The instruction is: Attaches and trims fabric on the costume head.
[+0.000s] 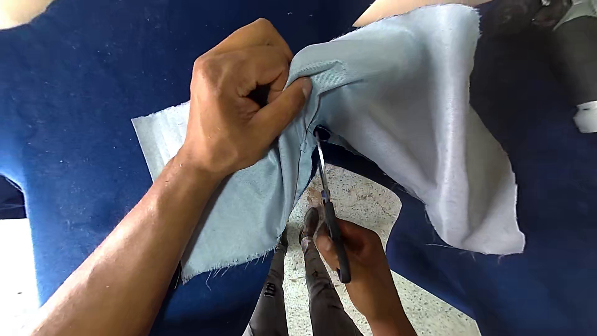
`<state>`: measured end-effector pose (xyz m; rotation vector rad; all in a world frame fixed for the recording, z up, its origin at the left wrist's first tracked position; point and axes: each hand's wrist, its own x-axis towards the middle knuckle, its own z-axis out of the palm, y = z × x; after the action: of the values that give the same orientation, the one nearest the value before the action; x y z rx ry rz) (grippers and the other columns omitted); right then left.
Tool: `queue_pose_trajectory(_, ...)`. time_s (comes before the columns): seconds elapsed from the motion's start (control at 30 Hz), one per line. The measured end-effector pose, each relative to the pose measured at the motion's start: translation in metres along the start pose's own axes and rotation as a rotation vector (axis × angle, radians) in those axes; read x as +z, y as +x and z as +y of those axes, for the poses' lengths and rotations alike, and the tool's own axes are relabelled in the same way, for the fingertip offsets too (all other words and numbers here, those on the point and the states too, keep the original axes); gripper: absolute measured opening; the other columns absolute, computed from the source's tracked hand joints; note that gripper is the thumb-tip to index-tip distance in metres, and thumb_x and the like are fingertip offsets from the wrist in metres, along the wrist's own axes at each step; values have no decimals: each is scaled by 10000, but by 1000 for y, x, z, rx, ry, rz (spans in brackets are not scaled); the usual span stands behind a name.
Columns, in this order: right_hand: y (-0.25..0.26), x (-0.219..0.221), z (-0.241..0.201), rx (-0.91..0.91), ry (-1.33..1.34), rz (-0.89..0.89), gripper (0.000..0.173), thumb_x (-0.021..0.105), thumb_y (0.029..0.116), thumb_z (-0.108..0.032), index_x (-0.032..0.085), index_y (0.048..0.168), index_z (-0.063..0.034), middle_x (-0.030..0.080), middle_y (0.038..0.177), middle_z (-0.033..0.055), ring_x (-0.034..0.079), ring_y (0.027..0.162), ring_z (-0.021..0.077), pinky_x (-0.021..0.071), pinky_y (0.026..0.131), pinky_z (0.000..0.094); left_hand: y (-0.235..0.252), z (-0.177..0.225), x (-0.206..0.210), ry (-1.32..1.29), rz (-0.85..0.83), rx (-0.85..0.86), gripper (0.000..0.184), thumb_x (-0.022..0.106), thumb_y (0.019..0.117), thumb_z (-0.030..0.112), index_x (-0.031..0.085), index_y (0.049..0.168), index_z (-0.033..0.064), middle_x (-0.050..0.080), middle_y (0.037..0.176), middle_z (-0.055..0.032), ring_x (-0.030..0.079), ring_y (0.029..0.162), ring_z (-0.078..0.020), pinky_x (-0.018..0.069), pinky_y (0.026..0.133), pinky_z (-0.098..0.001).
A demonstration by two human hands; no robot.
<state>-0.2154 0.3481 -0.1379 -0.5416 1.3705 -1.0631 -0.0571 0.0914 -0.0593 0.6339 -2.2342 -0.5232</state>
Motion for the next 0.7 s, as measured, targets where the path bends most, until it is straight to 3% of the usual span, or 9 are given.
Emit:
queue_pose_trajectory(0.13, -1, -1, 2, -18, 79, -12, 378, 824, 866, -391, 702, 807, -38, 577, 631, 58, 509, 495, 109, 445, 445, 259, 1, 0, 0, -43, -15, -15, 305, 665, 967, 135, 562, 685, 84, 647, 895, -99, 610, 837, -143, 465, 670, -293)
queue_pose_trajectory(0.33, -1, -11, 9, -74, 126, -182, 456, 743, 915, -489, 652, 895, -43, 548, 726, 50, 482, 564, 111, 400, 473, 259, 1, -4, 0, -78, -10, -59, 326, 673, 967, 130, 544, 669, 97, 642, 876, -90, 608, 820, -141, 462, 656, -290)
queue_pose_trajectory(0.7, 8, -4, -15, -32, 13, -46, 389, 786, 901, -412, 683, 813, -47, 569, 637, 51, 513, 509, 114, 441, 455, 259, 2, -8, -1, -104, -31, -73, 271, 676, 963, 134, 584, 710, 97, 658, 906, -83, 626, 871, -141, 483, 699, -298)
